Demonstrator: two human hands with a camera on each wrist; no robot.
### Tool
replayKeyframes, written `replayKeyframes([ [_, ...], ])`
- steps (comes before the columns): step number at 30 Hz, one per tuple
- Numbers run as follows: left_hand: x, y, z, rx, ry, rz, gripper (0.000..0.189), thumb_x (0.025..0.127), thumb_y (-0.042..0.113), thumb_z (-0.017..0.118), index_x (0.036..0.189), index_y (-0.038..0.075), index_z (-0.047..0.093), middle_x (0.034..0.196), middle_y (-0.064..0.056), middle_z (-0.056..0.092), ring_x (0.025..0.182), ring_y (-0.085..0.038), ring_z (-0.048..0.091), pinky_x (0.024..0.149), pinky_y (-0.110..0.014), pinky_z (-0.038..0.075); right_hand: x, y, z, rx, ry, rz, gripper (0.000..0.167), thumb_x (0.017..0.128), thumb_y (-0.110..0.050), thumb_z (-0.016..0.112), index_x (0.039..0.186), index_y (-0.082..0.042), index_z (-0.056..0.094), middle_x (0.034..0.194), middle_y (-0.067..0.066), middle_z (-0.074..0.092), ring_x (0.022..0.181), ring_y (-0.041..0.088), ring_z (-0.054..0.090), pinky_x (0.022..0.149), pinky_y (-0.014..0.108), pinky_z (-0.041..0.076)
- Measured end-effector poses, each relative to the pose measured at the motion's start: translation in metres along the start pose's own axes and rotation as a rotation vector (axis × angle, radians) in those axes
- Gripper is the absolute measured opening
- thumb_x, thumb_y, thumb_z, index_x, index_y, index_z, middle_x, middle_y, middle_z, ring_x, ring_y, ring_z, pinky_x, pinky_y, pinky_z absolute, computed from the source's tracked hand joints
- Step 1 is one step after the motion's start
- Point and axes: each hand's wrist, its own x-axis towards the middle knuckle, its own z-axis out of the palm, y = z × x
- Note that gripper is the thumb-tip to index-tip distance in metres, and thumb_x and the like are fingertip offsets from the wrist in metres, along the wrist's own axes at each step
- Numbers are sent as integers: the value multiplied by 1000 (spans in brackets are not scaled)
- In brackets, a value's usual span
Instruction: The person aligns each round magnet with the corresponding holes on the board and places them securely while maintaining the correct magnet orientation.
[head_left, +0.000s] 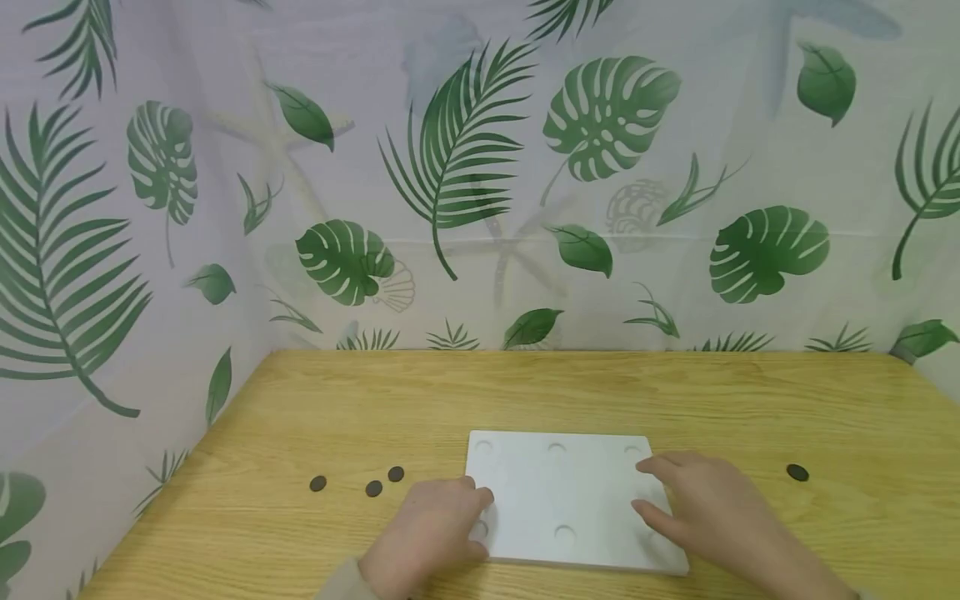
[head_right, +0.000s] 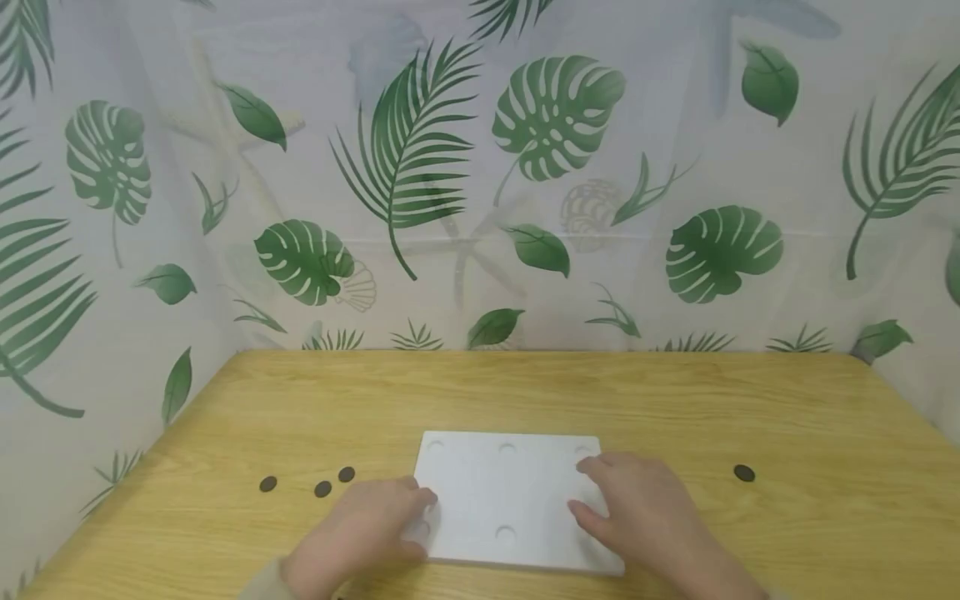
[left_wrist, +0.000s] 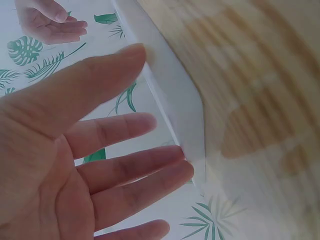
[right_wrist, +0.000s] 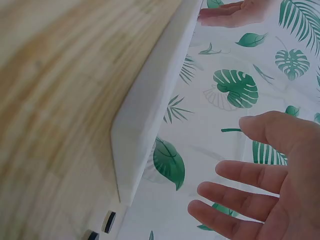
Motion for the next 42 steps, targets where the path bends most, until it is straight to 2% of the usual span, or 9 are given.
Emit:
replayKeyframes([
  [5,-1,1,-1,29,-1,0,32,63,35,75,84,16,60,66,5,46,53,-9,40,45,-26,34,-4,6,-1,10,-40,41,32,71,-32,69,94,-11,65,94,5,63,84,25,59,70,42,46],
  [13,-1,2,-1,53,-14,-6,31,64,37,74,83,16,60,67,5,45,54,-10,41,46,-26,34,-10,16,-1,-14,-11,36,31,70,-31,71,93,-11,65,90,2,63,79,22,60,66,39,47],
  [18,-2,2,-1,52,-11,-6,30,65,37,74,81,16,60,66,5,44,53,-10,40,46,-26,34,-11,18,-1,-10,-24,36,30,71,-31,70,93,-11,65,90,2,63,75,21,60,64,38,47],
  [25,-1,2,-1,55,-7,1,28,65,35,74,79,15,60,66,4,43,53,-11,40,45,-26,33,-9,22,-2,-3,-104,65,34,71,-33,70,96,-11,65,93,4,63,80,24,60,66,42,47],
  [34,0,3,-2,41,-32,-11,27,65,35,74,77,15,60,66,4,42,52,-9,38,46,-24,33,-10,30,-1,3,-199,104,37,71,-35,69,99,-11,64,100,11,61,81,26,60,67,46,46],
  [42,-1,3,-1,45,-5,-2,26,64,34,75,74,15,61,64,5,41,51,-9,38,45,-24,32,-11,38,-1,4,-263,132,39,71,-37,69,100,-11,63,102,10,61,75,20,60,65,44,46],
])
